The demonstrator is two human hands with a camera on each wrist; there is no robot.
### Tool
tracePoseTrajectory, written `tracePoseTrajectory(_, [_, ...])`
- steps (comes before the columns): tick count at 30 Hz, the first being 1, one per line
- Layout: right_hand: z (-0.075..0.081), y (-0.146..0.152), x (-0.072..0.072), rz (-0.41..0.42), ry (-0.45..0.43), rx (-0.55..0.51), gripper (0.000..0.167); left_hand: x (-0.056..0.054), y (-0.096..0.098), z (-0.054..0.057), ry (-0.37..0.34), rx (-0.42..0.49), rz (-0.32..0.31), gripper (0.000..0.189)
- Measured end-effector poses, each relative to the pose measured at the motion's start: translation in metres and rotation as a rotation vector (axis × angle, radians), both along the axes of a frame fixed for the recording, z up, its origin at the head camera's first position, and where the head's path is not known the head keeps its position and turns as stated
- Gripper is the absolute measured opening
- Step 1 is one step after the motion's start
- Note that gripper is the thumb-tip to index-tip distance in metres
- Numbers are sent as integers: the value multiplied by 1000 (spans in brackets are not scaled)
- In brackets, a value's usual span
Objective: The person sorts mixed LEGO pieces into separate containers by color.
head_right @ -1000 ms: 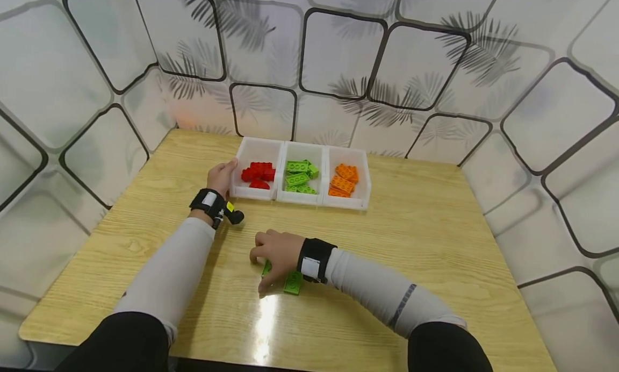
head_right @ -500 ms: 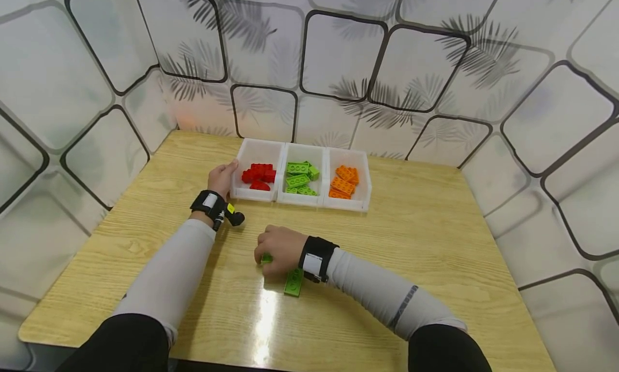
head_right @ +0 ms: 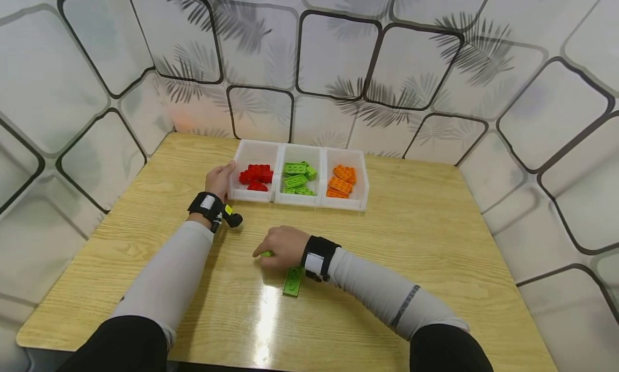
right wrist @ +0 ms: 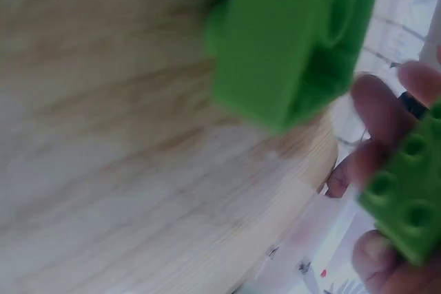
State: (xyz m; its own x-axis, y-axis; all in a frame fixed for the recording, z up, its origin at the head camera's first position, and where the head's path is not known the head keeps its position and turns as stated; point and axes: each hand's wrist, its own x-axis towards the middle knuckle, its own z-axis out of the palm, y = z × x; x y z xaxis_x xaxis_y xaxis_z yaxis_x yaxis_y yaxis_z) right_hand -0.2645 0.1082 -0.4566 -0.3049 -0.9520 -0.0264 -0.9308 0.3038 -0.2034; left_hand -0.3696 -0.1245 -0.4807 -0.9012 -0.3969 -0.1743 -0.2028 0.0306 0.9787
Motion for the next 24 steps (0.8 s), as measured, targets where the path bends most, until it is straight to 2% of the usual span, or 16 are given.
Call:
tracePoseTrajectory(3, [-1, 1, -7, -20, 31, -53, 24, 0, -2, 1, 9, 15, 8, 48])
tracePoseTrajectory(8, [-2, 8, -26, -110, 170, -141, 21, 1, -3, 2, 23, 11, 12, 47])
tracePoseTrajectory(12, [4, 14, -50, -217, 324, -202, 23, 1, -4, 4, 37, -5, 11, 41])
tracePoseTrajectory(16, [13, 18, -81, -300, 450, -228, 28, 1, -4, 6, 45, -6, 17, 39])
tracePoseTrajectory(20, [21, 22, -109, -400, 507, -224, 28, 1, -3, 5, 37, 6, 13, 40])
tracePoseTrajectory(24, [21, 26, -130, -514, 503, -177, 26, 2, -1, 0, 24, 10, 13, 41])
